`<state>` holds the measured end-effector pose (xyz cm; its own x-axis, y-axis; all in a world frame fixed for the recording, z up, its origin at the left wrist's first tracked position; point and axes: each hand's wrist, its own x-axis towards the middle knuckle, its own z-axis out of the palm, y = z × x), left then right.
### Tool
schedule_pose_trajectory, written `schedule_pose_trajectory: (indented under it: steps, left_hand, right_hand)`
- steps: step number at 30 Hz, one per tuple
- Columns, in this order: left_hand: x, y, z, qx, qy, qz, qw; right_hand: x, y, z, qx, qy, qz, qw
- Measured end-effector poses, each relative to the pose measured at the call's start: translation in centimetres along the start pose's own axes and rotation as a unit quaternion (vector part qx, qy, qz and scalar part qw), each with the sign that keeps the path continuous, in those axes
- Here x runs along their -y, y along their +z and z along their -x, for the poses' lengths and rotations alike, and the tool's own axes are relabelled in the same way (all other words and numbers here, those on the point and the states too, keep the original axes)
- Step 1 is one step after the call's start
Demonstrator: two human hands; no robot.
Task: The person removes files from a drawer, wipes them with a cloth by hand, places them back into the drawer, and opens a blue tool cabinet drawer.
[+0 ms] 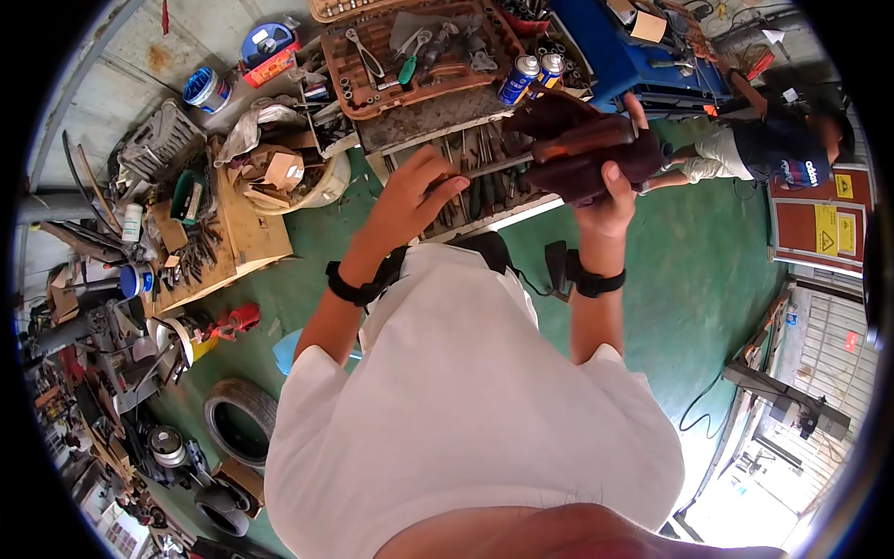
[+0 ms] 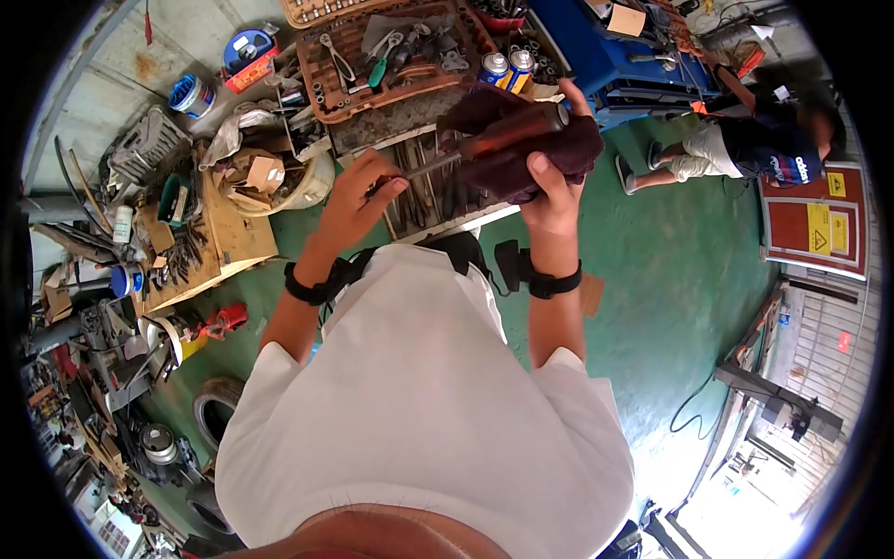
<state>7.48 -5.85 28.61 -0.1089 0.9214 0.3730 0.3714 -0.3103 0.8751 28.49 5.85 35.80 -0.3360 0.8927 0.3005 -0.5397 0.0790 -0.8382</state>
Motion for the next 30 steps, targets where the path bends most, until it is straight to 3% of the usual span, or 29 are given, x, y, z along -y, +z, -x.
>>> schedule_pose_trajectory:
  steps: [2, 4, 6, 9, 12, 13, 14, 16, 18, 21, 25, 28, 30]
  left_hand:
    - [-0.2, 0.0, -0.2, 0.007, -0.005, -0.001, 1.0]
    - [-0.4, 0.1, -0.6, 0.015, -0.009, -0.002, 1.0]
    - [-0.4, 0.0, -0.8, 0.012, 0.084, -0.016, 0.996]
    - [0.1, -0.3, -0.1, 0.065, 0.011, -0.04, 0.997]
    - [-0.1, -0.9, 0.1, 0.033, -0.042, -0.055, 0.997]
    - [-0.4, -1.3, 0.0, 0.033, -0.041, -0.055, 0.997]
    - [-0.8, -1.9, -0.1, -0.022, -0.048, -0.006, 0.999]
    - [-1.6, -2.2, -0.3, -0.076, -0.053, 0.044, 0.995]
    - [-2.2, -2.3, -0.4, -0.111, -0.014, 0.272, 0.956]
    - [-3.2, -2.8, -0.5, -0.031, -0.003, 0.309, 0.951]
    - [-3.3, -2.4, -0.7, -0.024, -0.06, 0.245, 0.967]
    - [-3.2, -2.1, -0.6, -0.078, -0.049, 0.259, 0.961]
    - [-3.1, -2.5, -0.7, -0.031, -0.043, 0.179, 0.982]
  right_hand:
    - [-0.1, -0.7, -0.5, 0.111, 0.036, -0.02, 0.993]
    - [-1.1, 0.3, 0.1, 0.105, 0.051, -0.005, 0.993]
    - [-2.3, 1.2, 0.7, 0.194, 0.098, -0.001, 0.976]
    - [-4.1, 1.5, 1.4, 0.175, 0.075, 0.023, 0.981]
    - [-4.7, 1.8, 2.0, 0.103, 0.093, 0.013, 0.99]
    - [-5.2, 1.2, 2.0, 0.108, 0.057, 0.138, 0.983]
    - [-5.4, 0.8, 2.0, 0.109, 0.02, 0.261, 0.959]
    - [-5.6, 1.5, 2.6, 0.1, 0.007, 0.301, 0.948]
    - [-5.6, 1.9, 3.0, 0.187, 0.024, 0.347, 0.919]
    - [-6.1, 2.7, 3.6, 0.224, 0.02, 0.377, 0.899]
    - [-6.4, 3.2, 3.6, 0.226, 0.001, 0.376, 0.898]
    - [-5.3, 3.5, 3.6, 0.231, 0.025, 0.356, 0.905]
    - [-5.1, 3.5, 3.6, 0.217, 0.009, 0.331, 0.918]
